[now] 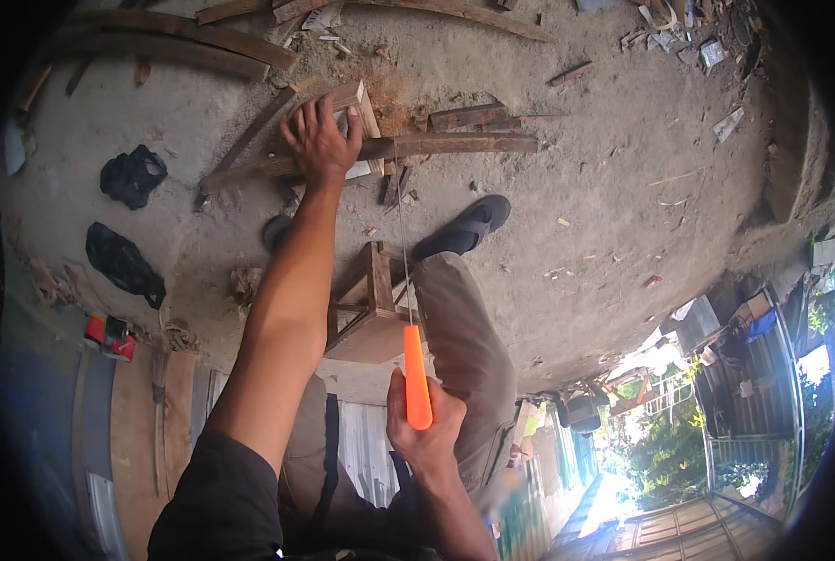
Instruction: The person sits on the floor and uses a hand saw to cut a small wooden block placed on a larger plank. They hold the block steady with one hand and saw with the other, then inspect the cut piece.
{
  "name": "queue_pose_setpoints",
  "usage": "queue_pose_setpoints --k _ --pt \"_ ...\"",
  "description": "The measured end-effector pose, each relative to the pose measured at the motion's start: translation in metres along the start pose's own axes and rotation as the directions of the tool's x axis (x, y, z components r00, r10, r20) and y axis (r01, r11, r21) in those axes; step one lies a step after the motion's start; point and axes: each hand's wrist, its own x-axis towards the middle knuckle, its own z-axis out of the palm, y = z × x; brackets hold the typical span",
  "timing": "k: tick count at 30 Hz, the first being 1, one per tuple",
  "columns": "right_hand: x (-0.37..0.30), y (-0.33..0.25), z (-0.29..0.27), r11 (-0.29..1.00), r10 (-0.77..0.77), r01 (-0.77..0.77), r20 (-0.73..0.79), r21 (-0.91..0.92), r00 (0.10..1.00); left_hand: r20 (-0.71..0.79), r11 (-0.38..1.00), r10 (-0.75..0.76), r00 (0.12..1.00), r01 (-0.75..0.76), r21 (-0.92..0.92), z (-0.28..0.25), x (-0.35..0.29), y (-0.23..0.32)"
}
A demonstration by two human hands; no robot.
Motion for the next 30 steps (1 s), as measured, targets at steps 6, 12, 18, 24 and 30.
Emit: queue_pose_setpoints --k 6,12,18,24,30 --pt "0.007 0.009 0.012 0.987 0.113 -0.114 0.014 0.117 0.994 0.013 1.0 0.004 1.0 -0.005 0.028 0.003 -0.001 -0.001" --pt "0.007 0.012 0.012 0.998 0.044 -0.045 0.013 0.055 0.999 0.043 0.999 -0.002 0.999 0.0 0.046 0.002 -0.002 0.001" --pt "-0.014 0.024 0.017 0.994 -0.098 0.101 -0.07 0.043 0.993 0.051 0.997 0.002 0.999 -0.006 0.073 0.002 0.001 -0.001" --pt "-0.003 0.023 0.016 0.995 -0.036 0.038 -0.024 0.088 0.999 0.001 0.998 0.016 1.0 -0.016 0.055 0.004 0.011 -0.003" --pt "0.001 0.019 0.017 0.996 0.029 -0.029 0.004 0.081 1.0 0.038 0.999 0.003 0.999 -0.005 0.051 0.0 -0.003 -0.001"
